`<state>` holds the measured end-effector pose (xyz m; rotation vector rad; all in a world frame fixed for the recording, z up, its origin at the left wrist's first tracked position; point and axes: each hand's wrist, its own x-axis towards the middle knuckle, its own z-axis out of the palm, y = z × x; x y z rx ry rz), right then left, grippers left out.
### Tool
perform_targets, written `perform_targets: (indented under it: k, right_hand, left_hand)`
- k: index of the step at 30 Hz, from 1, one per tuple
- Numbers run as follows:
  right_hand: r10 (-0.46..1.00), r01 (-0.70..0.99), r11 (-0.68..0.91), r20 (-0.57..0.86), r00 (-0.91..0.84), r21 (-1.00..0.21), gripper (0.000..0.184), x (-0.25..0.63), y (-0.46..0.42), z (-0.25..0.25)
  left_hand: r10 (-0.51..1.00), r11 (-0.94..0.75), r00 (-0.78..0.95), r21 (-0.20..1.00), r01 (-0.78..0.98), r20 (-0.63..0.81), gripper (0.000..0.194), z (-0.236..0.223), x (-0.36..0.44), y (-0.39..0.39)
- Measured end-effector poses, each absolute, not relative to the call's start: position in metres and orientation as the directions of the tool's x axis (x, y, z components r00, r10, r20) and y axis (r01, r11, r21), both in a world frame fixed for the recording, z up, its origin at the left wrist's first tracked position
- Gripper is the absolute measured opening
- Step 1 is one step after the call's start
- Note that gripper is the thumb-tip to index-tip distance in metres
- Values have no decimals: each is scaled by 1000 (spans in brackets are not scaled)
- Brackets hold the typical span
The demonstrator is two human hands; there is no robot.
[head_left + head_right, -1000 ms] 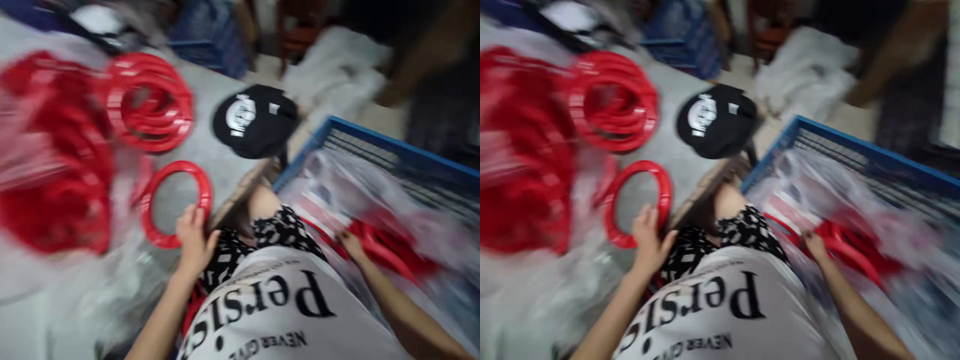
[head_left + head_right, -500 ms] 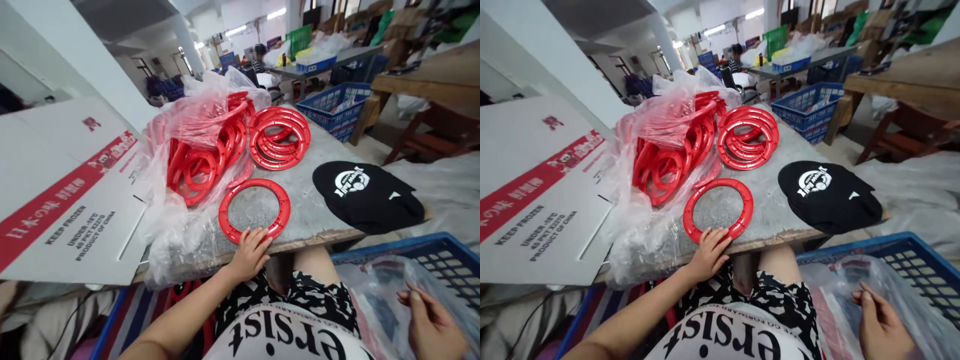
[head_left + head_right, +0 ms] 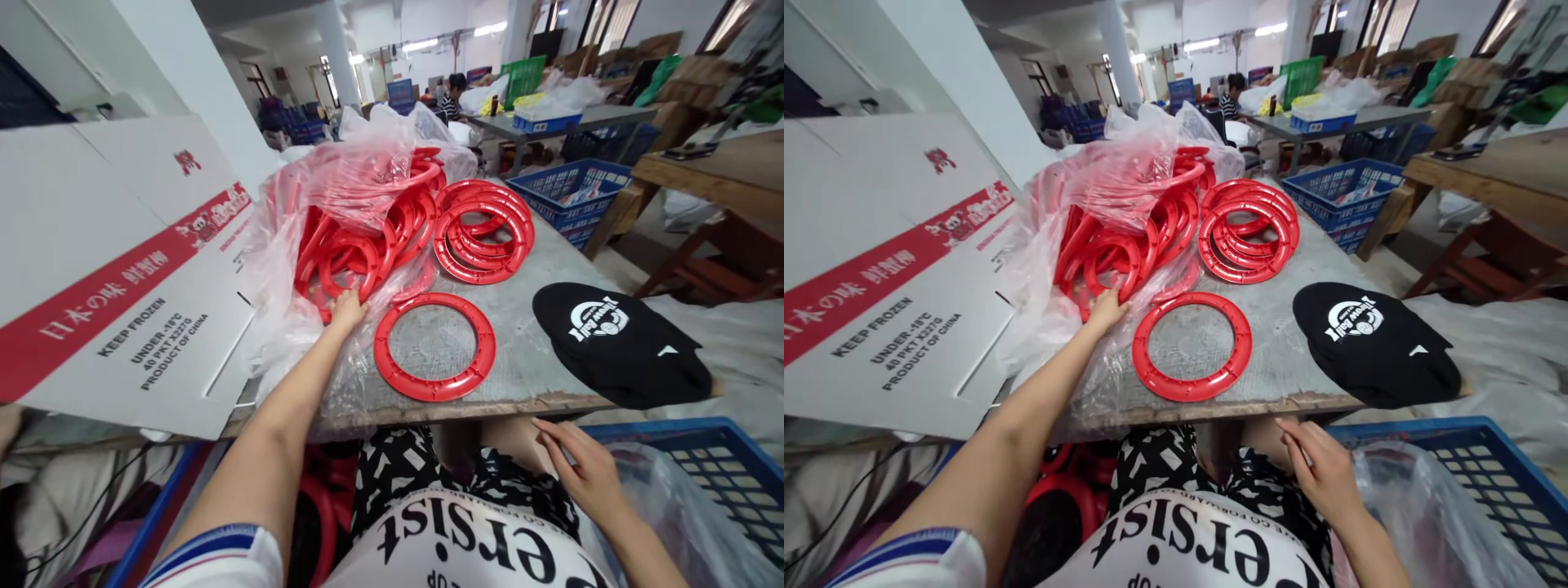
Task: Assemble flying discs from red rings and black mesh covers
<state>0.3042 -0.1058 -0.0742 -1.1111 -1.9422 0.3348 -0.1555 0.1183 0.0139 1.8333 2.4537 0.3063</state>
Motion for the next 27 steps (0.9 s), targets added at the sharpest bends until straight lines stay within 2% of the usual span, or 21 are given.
perform_targets:
  k: [3, 5, 7, 9, 12, 14, 16, 19, 23, 25, 27]
  right_hand:
    - [811, 676, 532, 535, -235, -509, 25, 313, -102, -70]
    - [843, 789, 403, 525, -121, -465, 24, 324, -87, -63]
    - [855, 888, 235, 519, 5, -395, 31, 338, -63, -54]
    - [869, 950, 72, 487, 89, -302, 37, 351, -32, -47]
    - [919, 982, -75, 372, 135, -172, 47, 362, 13, -38]
    - [949, 987, -103, 285, 135, -123, 49, 362, 36, -35]
    - [977, 988, -112, 169, 128, -101, 43, 359, 51, -32]
    - [984, 983, -160, 64, 166, -86, 33, 353, 63, -31]
    - [965, 963, -247, 63, 255, -112, 33, 353, 70, -30]
    - [936, 921, -332, 54, 349, -202, 30, 361, 78, -24]
    - [884, 843, -393, 101, 456, -369, 26, 372, 89, -10]
  left_hand:
    - [959, 242, -264, 190, 951, 99, 62, 11, -154, 110]
    - [943, 192, -232, 180, 965, 240, 66, 7, -149, 105]
    - [896, 69, -146, 194, 979, 419, 68, 3, -139, 96]
    - [857, -159, 30, 208, 965, 515, 66, -3, -123, 79]
    - [806, -481, 357, 172, 860, 472, 62, -15, -98, 41]
    - [787, -571, 483, 158, 805, 383, 62, -27, -87, 15]
    - [792, -594, 549, 132, 793, 268, 63, -40, -82, -7]
    - [793, -603, 589, 69, 794, 158, 56, -57, -78, -30]
    - [839, -534, 520, 59, 843, 163, 52, -64, -62, -43]
    - [857, -500, 479, 83, 862, 189, 53, -65, -49, -45]
    - [866, -481, 451, 112, 870, 216, 54, -66, -36, -45]
